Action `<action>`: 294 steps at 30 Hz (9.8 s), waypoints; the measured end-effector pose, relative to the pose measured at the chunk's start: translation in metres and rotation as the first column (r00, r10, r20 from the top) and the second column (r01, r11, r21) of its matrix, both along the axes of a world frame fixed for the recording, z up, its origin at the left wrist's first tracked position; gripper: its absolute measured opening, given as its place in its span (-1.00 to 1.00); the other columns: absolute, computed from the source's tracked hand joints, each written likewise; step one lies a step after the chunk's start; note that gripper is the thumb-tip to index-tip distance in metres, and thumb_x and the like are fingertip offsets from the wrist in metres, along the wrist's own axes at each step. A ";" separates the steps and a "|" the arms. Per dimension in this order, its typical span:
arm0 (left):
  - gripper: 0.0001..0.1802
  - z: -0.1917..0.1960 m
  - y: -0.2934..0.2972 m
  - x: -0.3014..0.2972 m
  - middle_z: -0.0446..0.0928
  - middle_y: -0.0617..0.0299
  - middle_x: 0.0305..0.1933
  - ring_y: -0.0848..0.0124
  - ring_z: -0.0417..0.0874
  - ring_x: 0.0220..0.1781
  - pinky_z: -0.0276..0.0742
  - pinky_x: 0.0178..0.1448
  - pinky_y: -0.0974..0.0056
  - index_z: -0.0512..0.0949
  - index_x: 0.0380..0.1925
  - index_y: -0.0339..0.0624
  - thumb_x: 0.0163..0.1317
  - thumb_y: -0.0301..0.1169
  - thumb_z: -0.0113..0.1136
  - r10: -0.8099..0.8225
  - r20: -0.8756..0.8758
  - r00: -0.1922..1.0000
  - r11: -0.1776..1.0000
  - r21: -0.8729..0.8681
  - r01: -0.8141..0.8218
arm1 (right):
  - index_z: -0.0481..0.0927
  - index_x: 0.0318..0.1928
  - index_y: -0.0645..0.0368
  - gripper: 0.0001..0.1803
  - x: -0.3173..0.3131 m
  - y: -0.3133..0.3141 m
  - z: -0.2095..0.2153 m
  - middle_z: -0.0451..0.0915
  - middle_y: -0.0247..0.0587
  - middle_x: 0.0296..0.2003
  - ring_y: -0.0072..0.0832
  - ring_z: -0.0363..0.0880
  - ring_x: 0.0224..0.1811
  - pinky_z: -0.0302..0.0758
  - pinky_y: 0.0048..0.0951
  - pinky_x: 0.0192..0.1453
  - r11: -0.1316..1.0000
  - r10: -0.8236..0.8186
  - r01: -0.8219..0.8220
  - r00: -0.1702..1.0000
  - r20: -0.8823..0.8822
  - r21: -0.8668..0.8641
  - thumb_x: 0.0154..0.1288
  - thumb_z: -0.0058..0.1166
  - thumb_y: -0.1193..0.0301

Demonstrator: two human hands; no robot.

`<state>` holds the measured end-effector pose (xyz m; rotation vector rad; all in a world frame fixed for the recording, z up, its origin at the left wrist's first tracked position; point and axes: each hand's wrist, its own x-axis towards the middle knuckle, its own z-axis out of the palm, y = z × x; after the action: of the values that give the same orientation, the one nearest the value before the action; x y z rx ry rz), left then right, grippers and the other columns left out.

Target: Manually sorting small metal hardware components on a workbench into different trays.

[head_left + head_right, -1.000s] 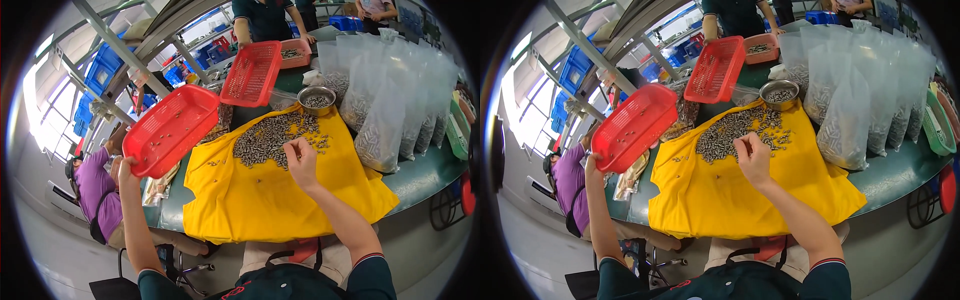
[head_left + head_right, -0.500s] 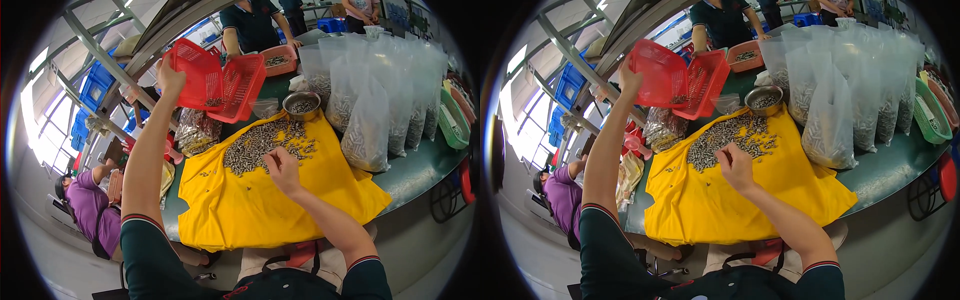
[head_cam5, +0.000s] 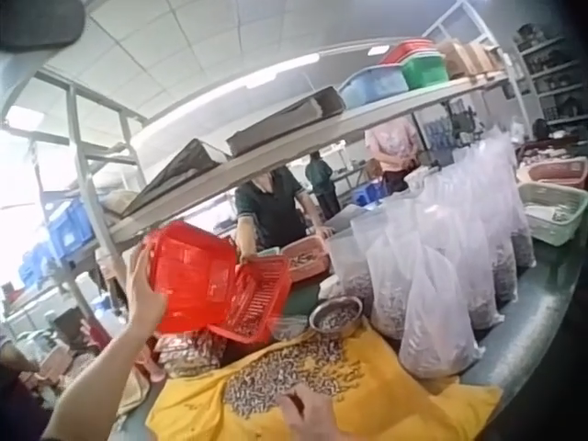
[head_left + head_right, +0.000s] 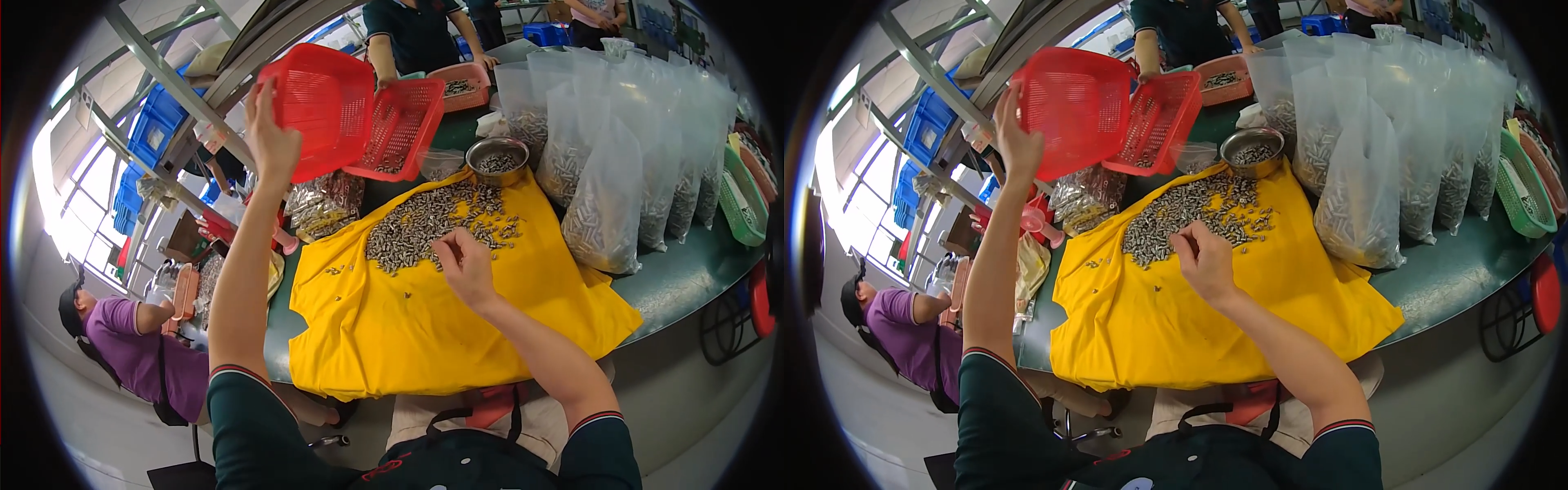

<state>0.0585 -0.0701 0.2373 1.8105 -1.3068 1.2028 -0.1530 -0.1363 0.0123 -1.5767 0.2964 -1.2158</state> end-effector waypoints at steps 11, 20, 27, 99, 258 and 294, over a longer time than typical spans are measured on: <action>-0.26 -0.140 0.302 -0.030 0.36 -0.04 0.00 0.07 0.46 0.01 0.49 0.02 0.10 0.24 0.03 -0.36 -0.38 -0.78 -0.27 -0.684 -0.570 0.456 0.585 -0.802 -0.125 | 0.42 -0.51 0.26 -0.85 0.005 0.004 0.003 0.33 -0.44 -0.72 -0.76 0.17 -0.69 0.12 -0.65 -0.63 0.997 0.056 -0.054 0.998 -0.033 0.051 0.14 0.05 0.49; -0.47 -0.243 0.362 0.031 0.30 -0.06 0.00 0.08 0.50 -0.11 0.58 -0.28 0.13 0.23 0.02 -0.30 -0.05 -0.57 0.04 -0.597 -0.775 0.205 0.584 -0.596 -0.551 | 0.43 -0.53 0.26 -0.85 0.010 0.003 -0.005 0.35 -0.46 -0.70 -0.78 0.18 -0.67 0.13 -0.68 -0.62 0.996 0.028 -0.026 0.999 -0.022 0.087 0.13 0.05 0.49; -0.59 -0.182 0.212 -0.054 0.42 0.11 -0.12 0.37 0.47 -0.14 0.40 -0.09 0.35 0.35 -0.05 -0.33 0.08 -0.47 0.15 0.055 -0.530 0.846 0.897 -0.346 -0.275 | 0.43 -0.53 0.27 -0.80 0.018 -0.036 -0.023 0.40 -0.42 -0.67 -0.74 0.25 -0.64 0.22 -0.64 -0.57 0.977 -0.144 0.148 0.989 -0.034 0.156 0.13 0.07 0.42; -0.81 -0.235 0.036 -0.076 0.52 0.20 -0.33 0.52 0.52 -0.37 0.48 -0.25 0.49 0.46 -0.23 -0.29 0.22 -0.41 0.01 -0.346 -0.659 -0.668 0.704 -0.653 0.279 | 0.42 -0.42 0.23 -0.92 0.009 -0.002 -0.013 0.41 -0.45 -0.59 -0.77 0.32 -0.57 0.27 -0.72 -0.49 1.000 -0.018 0.020 0.997 -0.079 0.019 0.20 -0.01 0.51; -0.86 -0.234 0.036 -0.075 0.51 0.18 -0.36 0.68 0.13 -0.63 0.07 -0.53 0.57 0.46 -0.29 -0.28 0.17 -0.46 0.06 -0.317 -0.611 -0.726 0.673 -0.684 0.282 | 0.41 -0.41 0.22 -0.92 0.014 -0.002 -0.013 0.39 -0.48 -0.58 -0.79 0.32 -0.58 0.28 -0.72 -0.52 0.975 0.161 -0.133 0.975 -0.153 0.176 0.21 -0.02 0.49; -0.87 -0.232 0.037 -0.072 0.49 0.23 -0.41 0.69 0.15 -0.66 0.07 -0.56 0.56 0.46 -0.32 -0.27 0.15 -0.45 0.07 -0.240 -0.718 -0.653 0.706 -0.591 0.390 | 0.43 -0.48 0.25 -0.88 0.011 -0.008 -0.014 0.37 -0.50 -0.64 -0.81 0.24 -0.63 0.19 -0.72 -0.58 0.979 0.076 -0.056 0.992 -0.098 0.198 0.17 0.03 0.49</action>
<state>-0.0134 -0.0329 0.0050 1.0866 -0.5348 -1.1512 -0.1421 -0.1446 -0.0014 -1.4705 0.4152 -1.0226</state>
